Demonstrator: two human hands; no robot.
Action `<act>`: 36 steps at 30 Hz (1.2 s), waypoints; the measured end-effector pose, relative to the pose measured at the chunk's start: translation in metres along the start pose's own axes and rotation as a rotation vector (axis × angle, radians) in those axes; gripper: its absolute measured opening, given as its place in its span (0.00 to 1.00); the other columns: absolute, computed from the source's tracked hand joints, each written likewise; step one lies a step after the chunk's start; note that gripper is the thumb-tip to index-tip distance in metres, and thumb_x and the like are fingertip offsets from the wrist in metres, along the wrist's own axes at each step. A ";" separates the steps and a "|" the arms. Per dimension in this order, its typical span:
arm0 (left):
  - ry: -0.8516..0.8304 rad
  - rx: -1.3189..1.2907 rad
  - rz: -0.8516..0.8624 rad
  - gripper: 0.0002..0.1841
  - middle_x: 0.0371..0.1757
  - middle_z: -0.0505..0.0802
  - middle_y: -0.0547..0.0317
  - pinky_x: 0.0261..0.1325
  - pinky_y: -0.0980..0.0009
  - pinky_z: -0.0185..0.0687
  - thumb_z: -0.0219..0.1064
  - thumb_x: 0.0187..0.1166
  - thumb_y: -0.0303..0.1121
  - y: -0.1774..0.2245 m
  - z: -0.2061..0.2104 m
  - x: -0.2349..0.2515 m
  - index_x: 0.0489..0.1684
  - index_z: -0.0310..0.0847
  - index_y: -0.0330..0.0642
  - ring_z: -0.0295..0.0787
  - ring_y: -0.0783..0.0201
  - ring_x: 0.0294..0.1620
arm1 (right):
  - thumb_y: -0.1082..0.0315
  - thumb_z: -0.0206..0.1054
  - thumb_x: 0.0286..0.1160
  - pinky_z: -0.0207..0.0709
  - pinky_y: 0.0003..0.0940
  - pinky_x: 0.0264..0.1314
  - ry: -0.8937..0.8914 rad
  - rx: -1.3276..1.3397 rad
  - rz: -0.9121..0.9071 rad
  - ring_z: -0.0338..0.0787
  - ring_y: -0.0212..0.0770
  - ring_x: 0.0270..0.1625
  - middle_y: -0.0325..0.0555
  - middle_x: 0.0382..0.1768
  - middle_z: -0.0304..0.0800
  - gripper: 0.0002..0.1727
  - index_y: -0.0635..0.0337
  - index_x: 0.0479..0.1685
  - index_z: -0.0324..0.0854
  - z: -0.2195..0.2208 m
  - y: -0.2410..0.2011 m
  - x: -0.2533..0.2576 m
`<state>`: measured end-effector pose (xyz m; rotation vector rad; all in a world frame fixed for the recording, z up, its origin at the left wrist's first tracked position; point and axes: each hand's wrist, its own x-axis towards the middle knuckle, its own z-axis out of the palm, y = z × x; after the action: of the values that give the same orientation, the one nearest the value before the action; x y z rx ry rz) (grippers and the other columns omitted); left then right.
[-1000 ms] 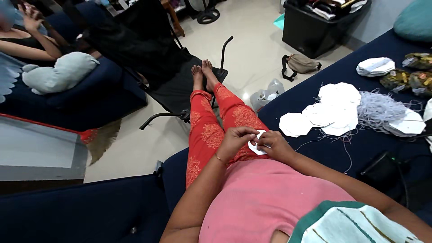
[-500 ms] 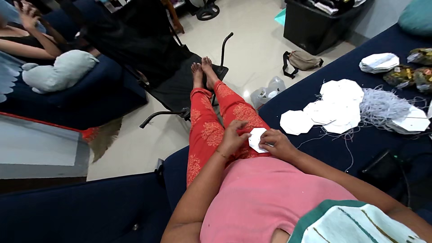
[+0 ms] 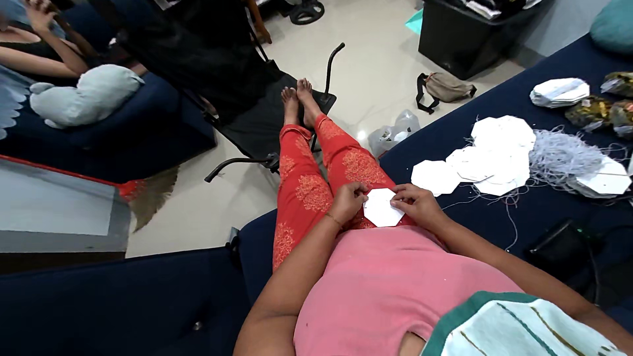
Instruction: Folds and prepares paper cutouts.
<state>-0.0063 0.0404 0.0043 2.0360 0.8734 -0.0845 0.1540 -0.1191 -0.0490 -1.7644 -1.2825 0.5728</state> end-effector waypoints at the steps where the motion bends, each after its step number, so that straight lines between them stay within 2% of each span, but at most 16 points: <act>1: 0.007 0.018 -0.013 0.16 0.54 0.91 0.41 0.66 0.61 0.79 0.63 0.84 0.26 0.001 0.000 -0.001 0.65 0.82 0.30 0.88 0.56 0.55 | 0.68 0.70 0.75 0.81 0.34 0.49 -0.007 0.010 0.001 0.88 0.40 0.45 0.58 0.58 0.90 0.09 0.65 0.40 0.93 0.001 -0.002 0.001; 5: 0.046 0.035 -0.018 0.20 0.57 0.89 0.42 0.65 0.59 0.80 0.72 0.78 0.32 0.001 0.000 -0.004 0.65 0.82 0.32 0.86 0.54 0.55 | 0.71 0.71 0.73 0.81 0.30 0.48 -0.030 0.070 0.025 0.87 0.36 0.43 0.57 0.55 0.90 0.07 0.67 0.39 0.92 0.005 -0.010 0.004; 7: 0.025 0.006 0.024 0.20 0.58 0.89 0.41 0.66 0.60 0.80 0.73 0.77 0.32 0.000 0.000 -0.004 0.65 0.83 0.30 0.87 0.54 0.55 | 0.71 0.72 0.73 0.82 0.28 0.48 -0.017 0.087 -0.001 0.87 0.35 0.43 0.56 0.53 0.90 0.07 0.67 0.38 0.92 0.006 -0.012 0.005; 12: 0.016 -0.095 0.097 0.15 0.49 0.90 0.44 0.59 0.64 0.81 0.70 0.79 0.30 -0.010 -0.006 -0.002 0.58 0.84 0.29 0.86 0.60 0.47 | 0.70 0.71 0.73 0.81 0.23 0.50 -0.029 0.133 -0.071 0.88 0.31 0.46 0.52 0.51 0.91 0.07 0.65 0.36 0.93 0.004 -0.015 0.010; 15: 0.023 -0.092 0.141 0.13 0.51 0.92 0.42 0.65 0.63 0.81 0.64 0.84 0.29 -0.014 -0.009 -0.001 0.56 0.85 0.28 0.89 0.60 0.52 | 0.70 0.71 0.73 0.82 0.22 0.52 -0.042 0.156 -0.087 0.88 0.29 0.47 0.52 0.52 0.91 0.07 0.66 0.36 0.92 0.004 -0.014 0.012; 18: -0.006 -0.043 0.149 0.15 0.59 0.91 0.40 0.73 0.61 0.77 0.60 0.86 0.27 -0.012 -0.015 -0.003 0.63 0.84 0.28 0.89 0.56 0.62 | 0.72 0.71 0.72 0.82 0.21 0.51 -0.036 0.181 -0.087 0.89 0.29 0.47 0.52 0.51 0.92 0.07 0.67 0.35 0.92 0.005 -0.013 0.014; 20: 0.019 -0.015 0.137 0.14 0.62 0.90 0.39 0.76 0.61 0.75 0.58 0.87 0.26 -0.011 -0.018 -0.005 0.62 0.85 0.28 0.87 0.54 0.66 | 0.72 0.72 0.71 0.83 0.22 0.52 -0.033 0.184 -0.088 0.89 0.30 0.48 0.53 0.50 0.92 0.06 0.68 0.34 0.92 0.004 -0.012 0.014; 23: 0.101 -0.083 0.123 0.13 0.58 0.90 0.40 0.70 0.61 0.78 0.57 0.87 0.26 -0.014 -0.020 -0.003 0.58 0.85 0.27 0.88 0.55 0.60 | 0.72 0.72 0.71 0.83 0.23 0.52 -0.037 0.161 -0.084 0.89 0.30 0.48 0.52 0.49 0.92 0.06 0.67 0.34 0.92 0.004 -0.012 0.015; 26: 0.145 -0.251 0.184 0.11 0.51 0.91 0.43 0.61 0.66 0.82 0.61 0.85 0.26 -0.014 -0.019 -0.007 0.55 0.84 0.26 0.88 0.62 0.50 | 0.73 0.73 0.70 0.84 0.24 0.52 -0.047 0.130 -0.078 0.90 0.31 0.47 0.52 0.49 0.92 0.06 0.67 0.33 0.92 0.006 -0.013 0.018; 30: 0.153 -0.380 0.281 0.10 0.43 0.91 0.49 0.53 0.72 0.81 0.66 0.82 0.27 -0.010 -0.015 -0.013 0.49 0.85 0.26 0.85 0.70 0.42 | 0.74 0.73 0.69 0.85 0.30 0.52 -0.075 0.053 -0.100 0.91 0.36 0.46 0.54 0.48 0.93 0.05 0.67 0.33 0.92 0.009 -0.015 0.022; 34: 0.195 -0.408 0.327 0.10 0.42 0.90 0.49 0.54 0.71 0.81 0.67 0.81 0.27 -0.006 -0.015 -0.018 0.47 0.84 0.24 0.85 0.69 0.42 | 0.72 0.73 0.70 0.86 0.40 0.53 -0.116 -0.063 -0.132 0.92 0.45 0.47 0.57 0.48 0.93 0.06 0.67 0.35 0.93 0.007 -0.022 0.024; 36: 0.216 -0.400 0.354 0.10 0.46 0.89 0.47 0.55 0.71 0.81 0.68 0.80 0.27 -0.007 -0.015 -0.019 0.45 0.85 0.24 0.84 0.67 0.45 | 0.72 0.74 0.69 0.83 0.50 0.60 -0.108 -0.127 -0.137 0.91 0.54 0.55 0.60 0.53 0.93 0.06 0.66 0.34 0.94 0.005 -0.026 0.024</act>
<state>-0.0281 0.0434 0.0153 1.8056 0.5864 0.4770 0.1451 -0.0920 -0.0270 -1.7505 -1.5314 0.5244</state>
